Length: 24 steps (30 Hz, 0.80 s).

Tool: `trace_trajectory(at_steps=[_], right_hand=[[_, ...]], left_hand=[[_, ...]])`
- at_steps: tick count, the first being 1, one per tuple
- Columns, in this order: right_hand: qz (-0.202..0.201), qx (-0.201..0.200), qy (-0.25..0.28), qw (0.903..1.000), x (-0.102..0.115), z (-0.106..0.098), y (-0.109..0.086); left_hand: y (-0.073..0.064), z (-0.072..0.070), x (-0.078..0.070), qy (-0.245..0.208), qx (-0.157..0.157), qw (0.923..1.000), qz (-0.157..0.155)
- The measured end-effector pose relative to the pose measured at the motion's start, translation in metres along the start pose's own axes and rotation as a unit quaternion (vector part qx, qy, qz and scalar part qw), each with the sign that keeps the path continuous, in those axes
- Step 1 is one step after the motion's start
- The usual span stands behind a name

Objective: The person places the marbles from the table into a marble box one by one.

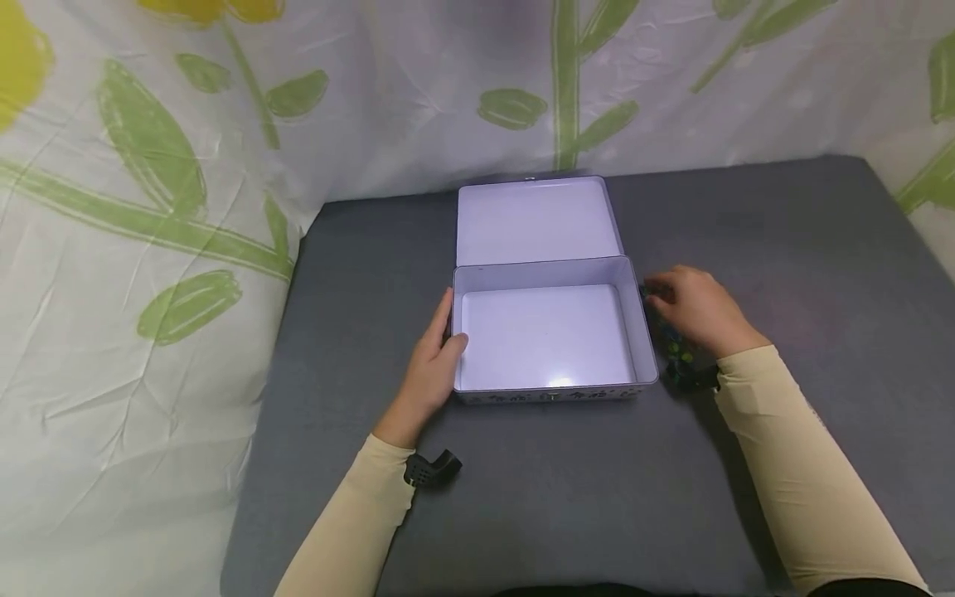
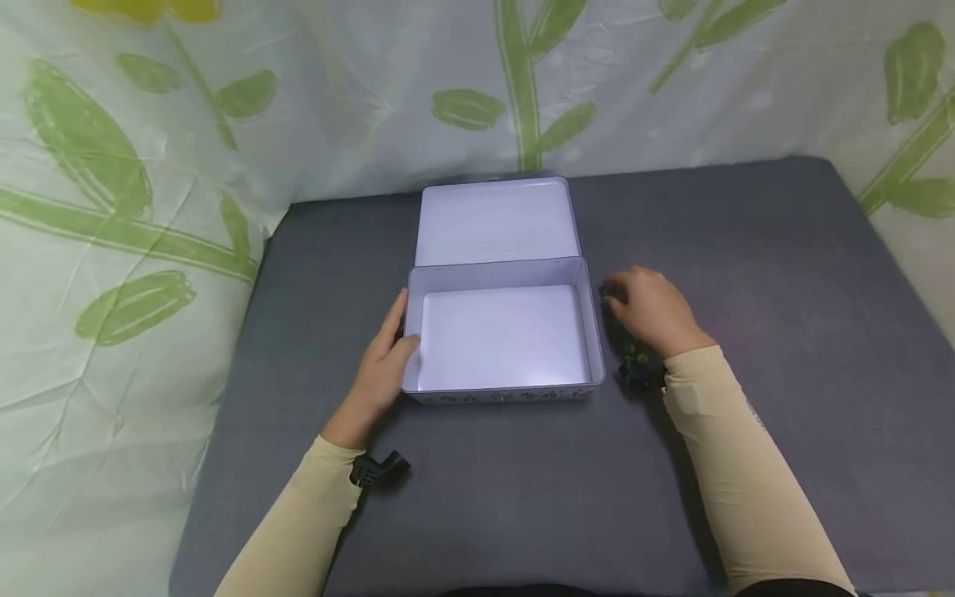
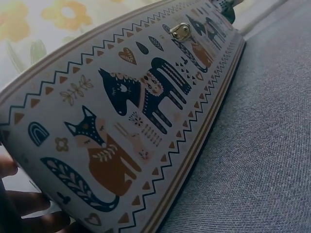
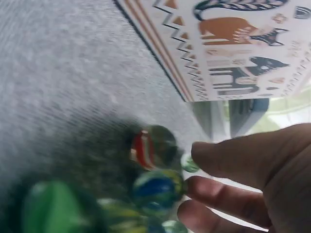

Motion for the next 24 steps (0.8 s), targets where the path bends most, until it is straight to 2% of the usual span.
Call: trace_trajectory(at_steps=[5, 11, 15, 19, 24], right_hand=[[-0.018, -0.018, -0.032, 0.9992, -0.002, 0.003, 0.0], [-0.036, -0.039, -0.061, 0.9968, 0.0, 0.001, -0.002], [-0.035, -0.049, -0.067, 0.9959, 0.001, -0.002, -0.005], [-0.028, -0.069, -0.058, 0.9955, 0.007, -0.015, -0.008], [-0.029, -0.097, -0.054, 0.9933, 0.027, -0.044, -0.009]], left_hand=[[0.0, 0.001, 0.001, -0.015, 0.01, 0.9998, 0.004], [-0.001, 0.001, 0.002, -0.021, 0.008, 0.9995, 0.023], [-0.001, 0.002, 0.003, -0.021, 0.008, 0.9993, 0.029], [-0.001, 0.0, 0.004, -0.017, 0.003, 0.9996, 0.02], [0.0, -0.001, 0.006, -0.012, -0.004, 0.9998, 0.017]])
Point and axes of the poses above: each hand's wrist, its own y-axis towards the middle knuckle, its own z-axis out of the palm, x = y × z, the point moved 8 cm from there along y, towards the middle knuckle, and after that the axes turned 13 degrees about -z, right-handed, at the moved point
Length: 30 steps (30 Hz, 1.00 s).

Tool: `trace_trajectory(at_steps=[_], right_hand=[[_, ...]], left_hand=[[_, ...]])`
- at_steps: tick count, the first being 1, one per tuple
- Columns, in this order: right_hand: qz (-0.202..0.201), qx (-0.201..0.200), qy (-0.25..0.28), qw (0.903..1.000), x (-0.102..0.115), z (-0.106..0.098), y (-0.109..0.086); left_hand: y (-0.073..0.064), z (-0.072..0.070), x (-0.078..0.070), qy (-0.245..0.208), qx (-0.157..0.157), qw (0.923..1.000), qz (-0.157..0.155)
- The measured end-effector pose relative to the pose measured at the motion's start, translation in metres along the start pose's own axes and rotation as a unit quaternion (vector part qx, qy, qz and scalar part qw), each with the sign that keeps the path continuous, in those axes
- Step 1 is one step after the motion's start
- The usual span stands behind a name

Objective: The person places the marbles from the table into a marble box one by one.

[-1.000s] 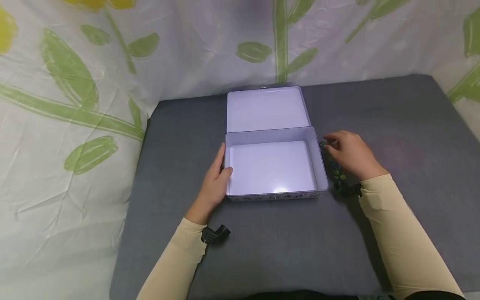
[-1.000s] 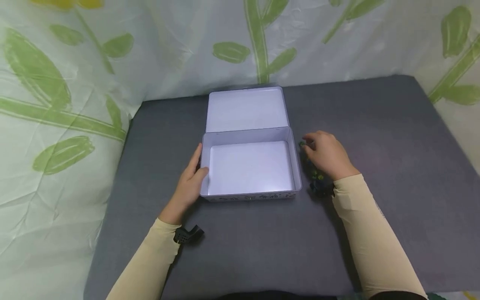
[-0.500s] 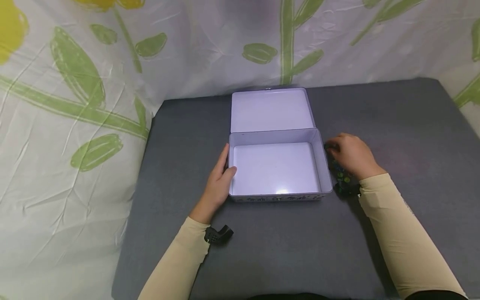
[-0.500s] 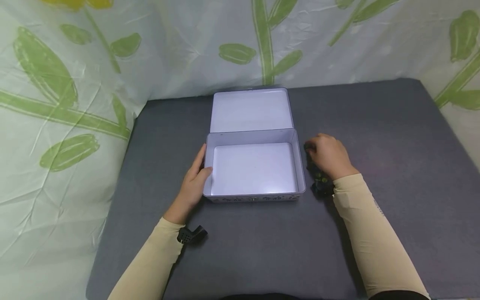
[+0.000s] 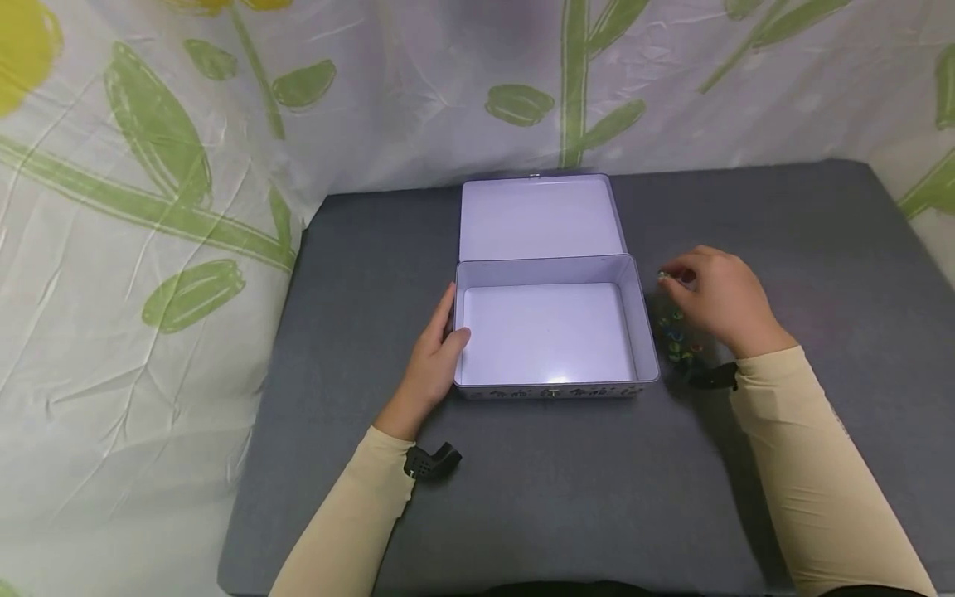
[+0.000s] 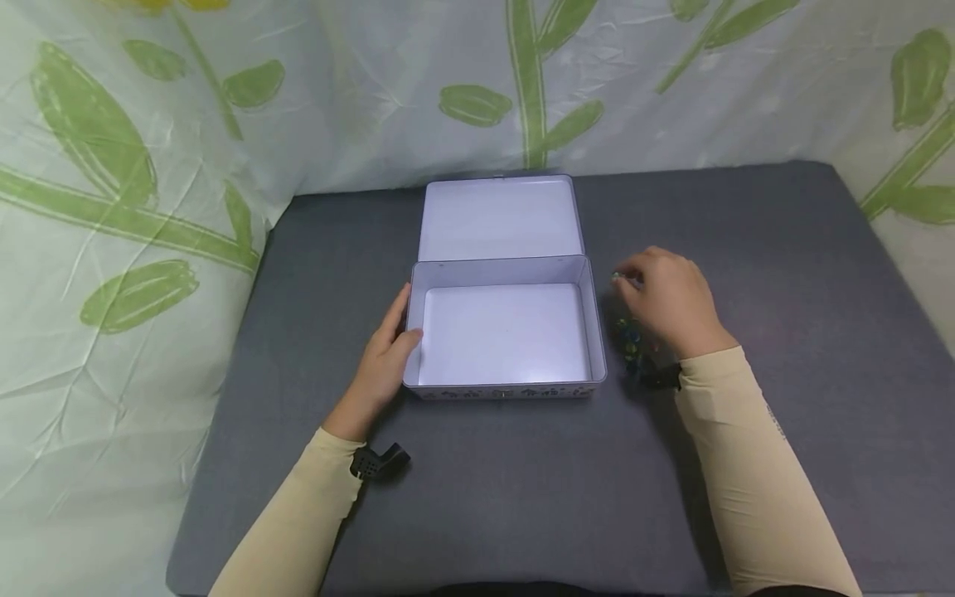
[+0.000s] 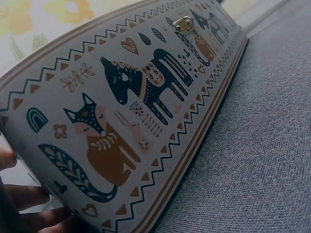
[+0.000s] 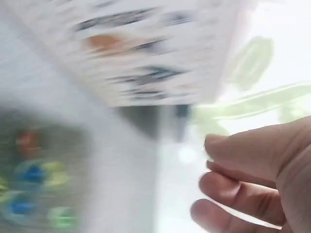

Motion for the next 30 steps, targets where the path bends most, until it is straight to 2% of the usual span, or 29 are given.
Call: trace_trajectory(at_steps=[6, 10, 14, 17, 24, 30], right_hand=[[-0.033, -0.04, 0.006, 0.9986, 0.031, -0.031, 0.011], [-0.041, -0.035, 0.017, 0.9984, 0.051, -0.038, 0.021], [-0.048, -0.048, 0.04, 0.9969, 0.07, -0.041, 0.035], [-0.052, -0.05, 0.055, 0.9958, 0.083, -0.037, 0.046], [-0.078, -0.015, 0.083, 0.9934, 0.113, -0.012, 0.07], [-0.096, 0.007, 0.093, 0.991, 0.131, 0.004, 0.086]], left_hand=[[-0.001, 0.0, 0.0, 0.003, 0.002, 1.0, -0.003], [-0.001, -0.001, -0.001, -0.001, 0.003, 1.0, -0.003], [0.0, 0.0, -0.001, -0.005, 0.005, 1.0, 0.0], [0.001, 0.0, 0.001, -0.001, 0.005, 1.0, -0.003], [0.0, -0.001, 0.002, 0.004, -0.005, 0.9999, -0.008], [0.0, -0.001, 0.0, 0.0, -0.001, 1.0, -0.006]])
Point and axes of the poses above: each hand's wrist, its own y-axis towards the middle knuckle, its own z-axis out of the palm, x = y × z, the point moved 8 cm from there along y, towards the middle knuckle, and after that the axes turned 13 degrees about -z, right-handed, at the moved point
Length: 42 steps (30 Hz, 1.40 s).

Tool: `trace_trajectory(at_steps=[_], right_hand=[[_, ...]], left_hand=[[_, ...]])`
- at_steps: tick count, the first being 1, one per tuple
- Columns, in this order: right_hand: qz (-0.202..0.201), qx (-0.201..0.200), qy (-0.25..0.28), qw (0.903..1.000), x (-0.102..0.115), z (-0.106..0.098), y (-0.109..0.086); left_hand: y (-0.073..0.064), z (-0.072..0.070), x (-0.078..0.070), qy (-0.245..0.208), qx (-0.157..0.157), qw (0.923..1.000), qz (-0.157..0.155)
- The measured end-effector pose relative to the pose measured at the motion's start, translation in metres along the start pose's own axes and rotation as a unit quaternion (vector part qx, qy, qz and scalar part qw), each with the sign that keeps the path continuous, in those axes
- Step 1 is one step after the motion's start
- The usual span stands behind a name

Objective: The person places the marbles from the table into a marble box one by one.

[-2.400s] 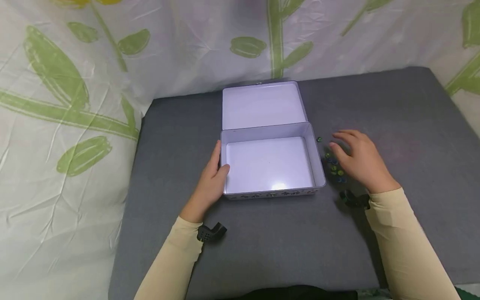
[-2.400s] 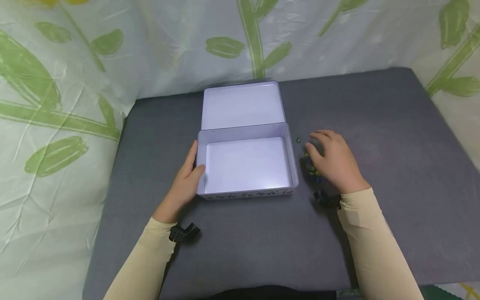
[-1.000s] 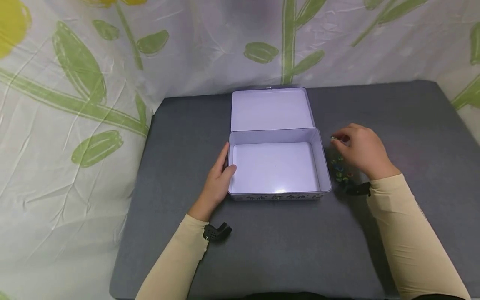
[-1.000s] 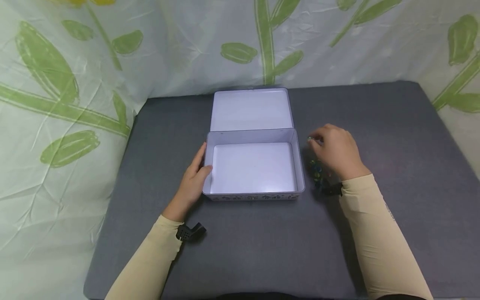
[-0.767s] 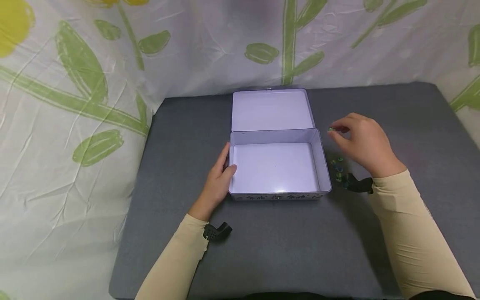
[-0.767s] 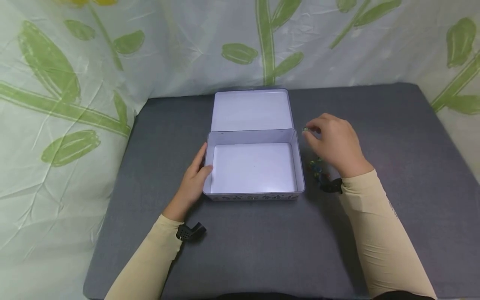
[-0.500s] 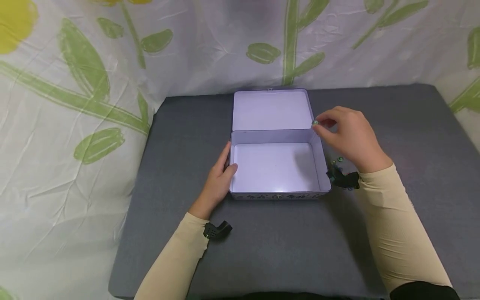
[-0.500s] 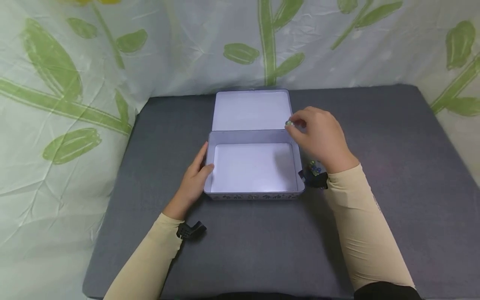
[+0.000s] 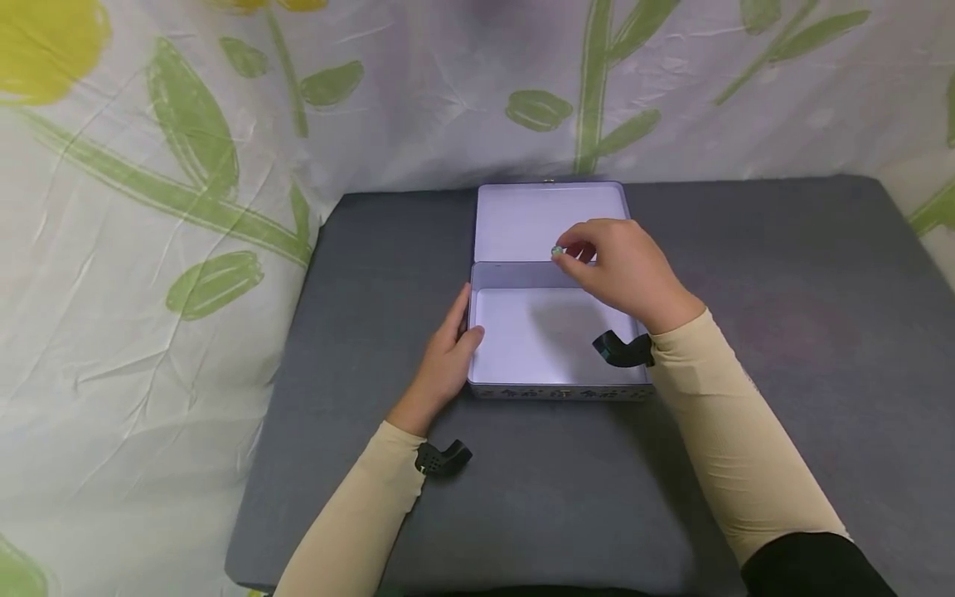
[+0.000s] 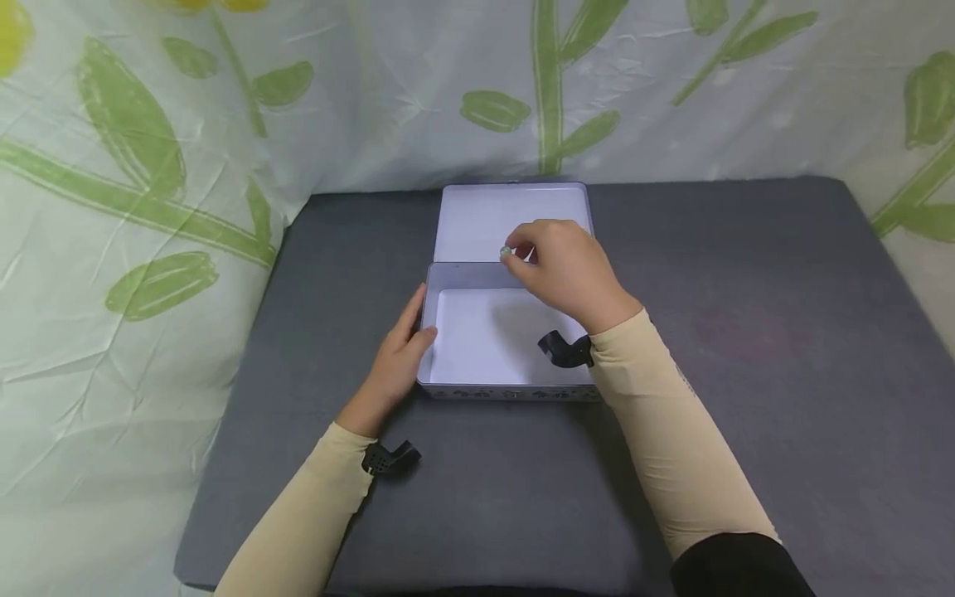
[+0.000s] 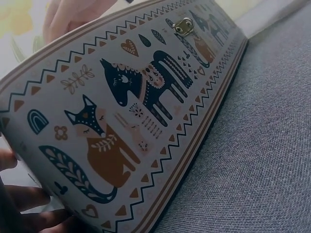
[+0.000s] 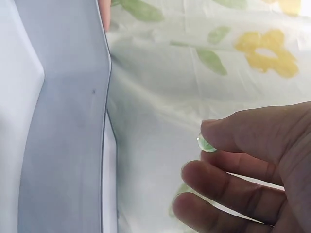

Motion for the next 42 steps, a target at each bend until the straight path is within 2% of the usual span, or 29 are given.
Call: trace_trajectory(at_steps=[8, 13, 23, 30, 42], right_hand=[[-0.013, 0.029, 0.01, 0.9994, 0.012, 0.024, 0.022], [-0.018, 0.046, 0.018, 0.9986, 0.019, 0.039, 0.033], [-0.042, 0.053, 0.031, 0.9972, 0.018, 0.056, 0.031], [-0.055, 0.063, 0.065, 0.9944, 0.014, 0.075, 0.028], [-0.076, 0.142, 0.109, 0.9808, 0.022, 0.118, 0.035]], left_hand=[[0.002, 0.002, 0.0, -0.011, 0.013, 0.9998, -0.014], [0.002, 0.004, -0.002, -0.01, 0.024, 0.9996, -0.009], [-0.004, 0.012, -0.013, 0.003, 0.025, 0.9995, 0.018], [-0.009, 0.01, -0.015, 0.002, 0.024, 0.9996, 0.016], [-0.015, -0.003, -0.014, -0.013, 0.026, 0.9992, 0.026]])
Point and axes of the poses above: each hand's wrist, its own y-axis towards the middle knuckle, its own z-axis out of the palm, x = y × z, the point moved 8 cm from there along y, towards the middle knuckle, and after that the axes turned 13 degrees about -z, right-handed, at the moved point
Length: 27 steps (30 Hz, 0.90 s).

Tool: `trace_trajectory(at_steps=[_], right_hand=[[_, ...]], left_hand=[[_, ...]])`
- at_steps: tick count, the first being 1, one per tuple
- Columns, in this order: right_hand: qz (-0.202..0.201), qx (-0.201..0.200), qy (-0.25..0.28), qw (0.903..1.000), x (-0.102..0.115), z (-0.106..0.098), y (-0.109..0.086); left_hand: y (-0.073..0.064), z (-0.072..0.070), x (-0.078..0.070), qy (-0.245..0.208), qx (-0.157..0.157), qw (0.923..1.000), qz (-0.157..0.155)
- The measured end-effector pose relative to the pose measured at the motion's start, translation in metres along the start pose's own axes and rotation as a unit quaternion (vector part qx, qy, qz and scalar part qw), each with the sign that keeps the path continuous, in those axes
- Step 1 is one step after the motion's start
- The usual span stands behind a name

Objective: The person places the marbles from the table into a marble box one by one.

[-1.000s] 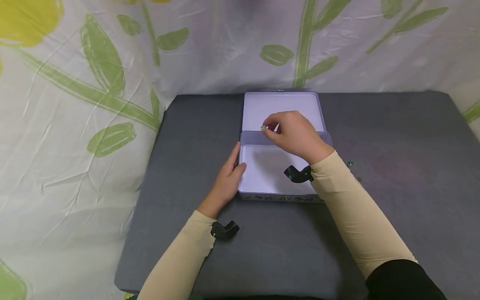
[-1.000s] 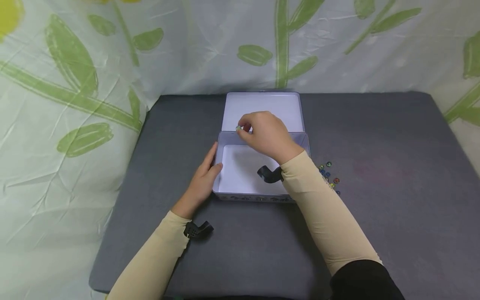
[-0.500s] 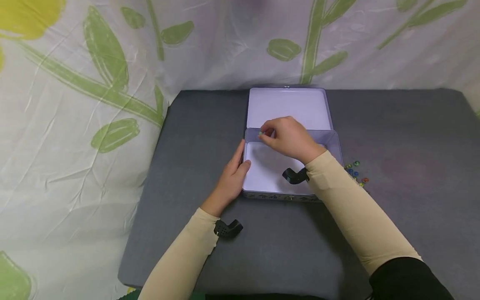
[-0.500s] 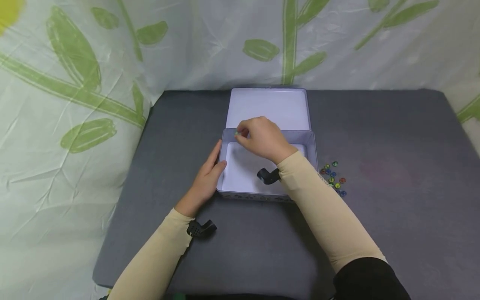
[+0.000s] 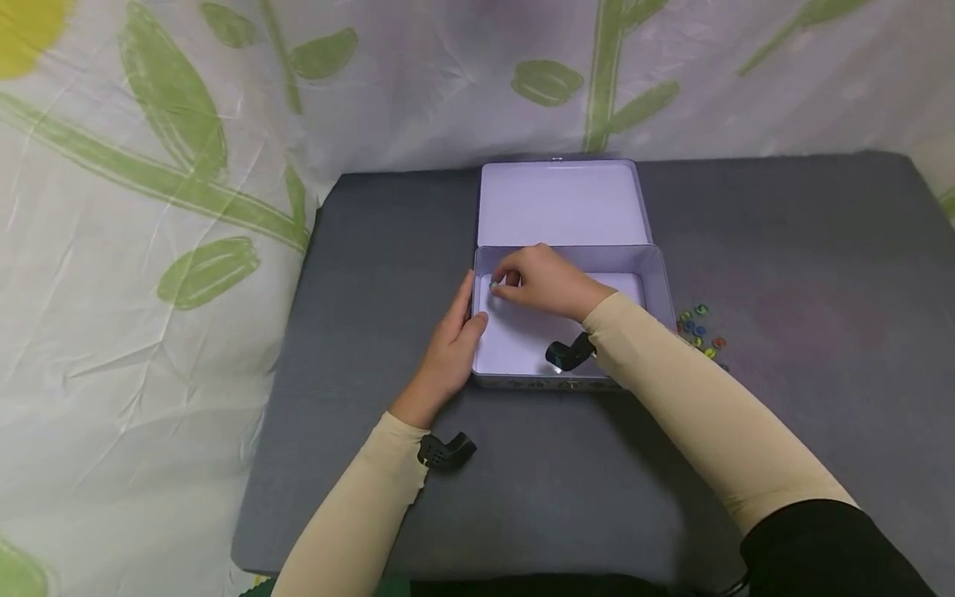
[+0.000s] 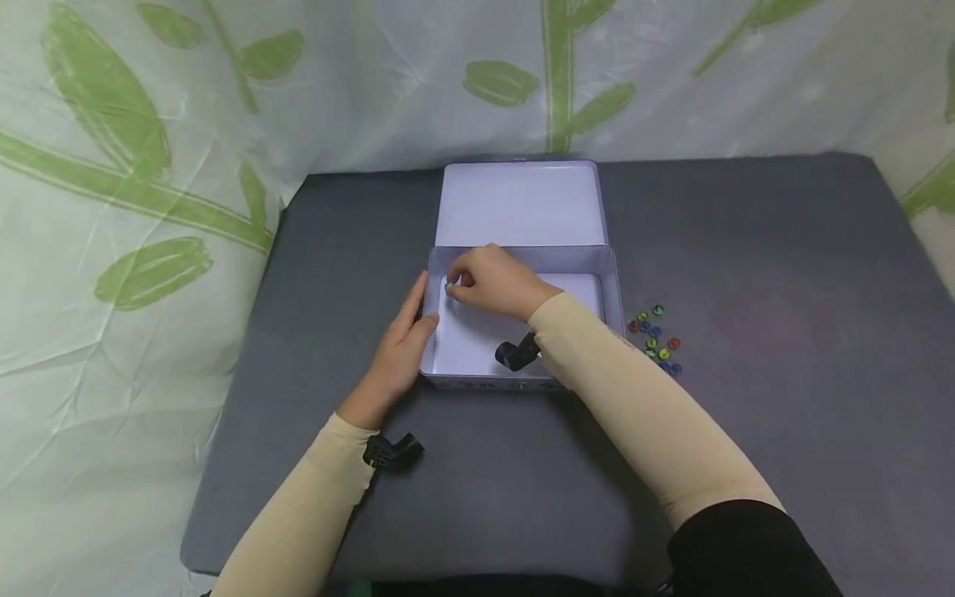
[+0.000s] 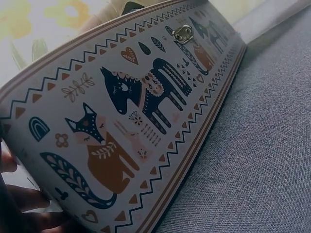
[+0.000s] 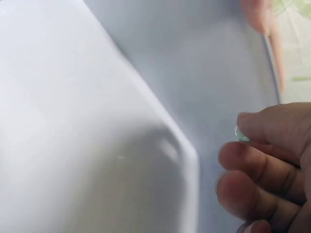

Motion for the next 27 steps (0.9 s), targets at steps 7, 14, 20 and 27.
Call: trace_trajectory(at_steps=[7, 14, 20, 27], right_hand=[[0.03, 0.023, 0.009, 0.9993, -0.013, 0.011, 0.003], [0.065, 0.052, 0.009, 0.9965, -0.022, 0.021, -0.002], [0.075, 0.056, 0.008, 0.9956, -0.027, 0.027, -0.003], [0.062, 0.045, 0.009, 0.997, -0.022, 0.022, -0.003]], left_hand=[[-0.004, -0.003, -0.014, 0.003, 0.011, 0.9999, -0.001], [-0.013, -0.004, -0.031, 0.0, 0.019, 0.9998, -0.007], [0.0, 0.0, -0.005, -0.002, 0.011, 0.9999, 0.007], [0.0, 0.0, 0.001, -0.002, -0.001, 1.0, 0.003]])
Point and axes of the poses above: each hand's wrist, its own y-axis towards the middle knuckle, its own z-axis out of the palm, x = y × z, the point moved 8 cm from there along y, towards the middle knuckle, and after that the axes turned 13 degrees about -z, right-handed, at the moved point
